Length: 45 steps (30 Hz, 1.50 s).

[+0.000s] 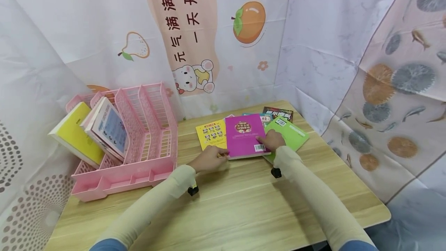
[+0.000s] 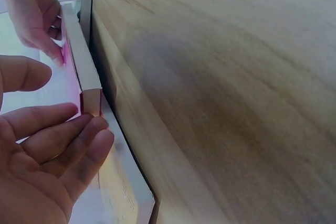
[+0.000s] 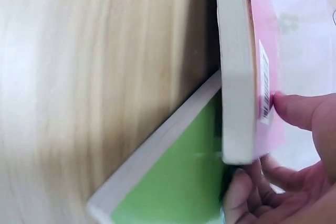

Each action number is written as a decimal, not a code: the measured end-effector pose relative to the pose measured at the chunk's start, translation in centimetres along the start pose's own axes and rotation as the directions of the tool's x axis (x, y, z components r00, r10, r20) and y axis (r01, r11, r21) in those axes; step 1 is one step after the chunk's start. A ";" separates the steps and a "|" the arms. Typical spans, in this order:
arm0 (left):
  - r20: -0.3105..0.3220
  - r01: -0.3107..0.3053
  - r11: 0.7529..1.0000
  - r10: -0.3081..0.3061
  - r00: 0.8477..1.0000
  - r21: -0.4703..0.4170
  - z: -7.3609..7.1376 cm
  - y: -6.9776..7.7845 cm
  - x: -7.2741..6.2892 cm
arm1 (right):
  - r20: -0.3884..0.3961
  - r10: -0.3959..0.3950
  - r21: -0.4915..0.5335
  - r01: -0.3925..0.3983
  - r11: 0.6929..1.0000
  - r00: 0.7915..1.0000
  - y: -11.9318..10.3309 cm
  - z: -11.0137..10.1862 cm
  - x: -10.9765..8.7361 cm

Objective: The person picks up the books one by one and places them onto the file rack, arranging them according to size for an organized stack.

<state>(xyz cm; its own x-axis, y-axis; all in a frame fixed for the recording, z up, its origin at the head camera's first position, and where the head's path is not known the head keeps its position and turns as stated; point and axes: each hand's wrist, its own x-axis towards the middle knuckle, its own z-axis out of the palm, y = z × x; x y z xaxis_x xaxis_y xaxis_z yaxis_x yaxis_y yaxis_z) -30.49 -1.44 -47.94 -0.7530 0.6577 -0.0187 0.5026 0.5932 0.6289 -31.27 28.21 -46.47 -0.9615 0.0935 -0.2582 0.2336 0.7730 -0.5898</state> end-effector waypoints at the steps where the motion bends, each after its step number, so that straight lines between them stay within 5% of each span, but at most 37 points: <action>1: -0.001 0.002 1.000 -0.002 1.000 0.012 0.0 -0.1 0.1 | 0.013 0.016 0.015 -0.016 1.000 1.000 0.0 -0.1 0.1; 6: 0.016 0.014 1.000 -0.015 1.000 0.018 -0.2 -0.5 0.2 | 0.125 0.061 0.191 -0.084 0.978 0.990 0.6 -0.8 0.4; 13: 0.047 0.044 0.999 -0.042 0.998 -0.028 -0.5 -0.7 -0.1 | 0.347 0.011 0.441 -0.174 0.881 0.938 1.8 -1.3 0.5; 19: 0.007 0.027 0.997 -0.027 1.000 -0.076 -1.1 -0.8 0.2 | 0.319 0.006 0.612 -0.210 0.762 0.948 2.2 -1.3 0.5; 26: 0.001 0.056 0.972 -0.057 0.998 -0.229 -0.4 -1.2 0.4 | 0.244 -0.024 0.646 -0.144 0.749 0.970 2.8 -1.0 -0.5; 32: 0.028 0.127 0.909 -0.127 0.992 -0.396 -0.3 -1.2 0.4 | 0.191 -0.096 0.716 -0.072 0.695 0.977 3.7 -1.2 -1.0; 37: 0.063 0.145 0.807 -0.134 0.989 -0.572 -0.7 -0.3 0.4 | 0.159 -0.189 0.770 -0.002 0.638 0.969 3.8 -1.7 -1.5; 45: 0.095 0.141 0.683 -0.105 0.990 -0.716 -0.5 1.4 1.4 | 0.168 -0.229 0.773 0.015 0.634 0.959 3.5 -1.1 -1.2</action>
<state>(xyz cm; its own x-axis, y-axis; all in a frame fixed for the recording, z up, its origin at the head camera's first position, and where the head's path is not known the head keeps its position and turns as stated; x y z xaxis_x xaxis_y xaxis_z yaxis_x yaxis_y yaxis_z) -31.08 0.04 -46.70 -0.7580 0.6328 -0.1582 -0.0671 0.1656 0.9839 -29.42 31.47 -47.35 -0.9510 -0.1927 -0.2417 0.2451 0.0065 -0.9695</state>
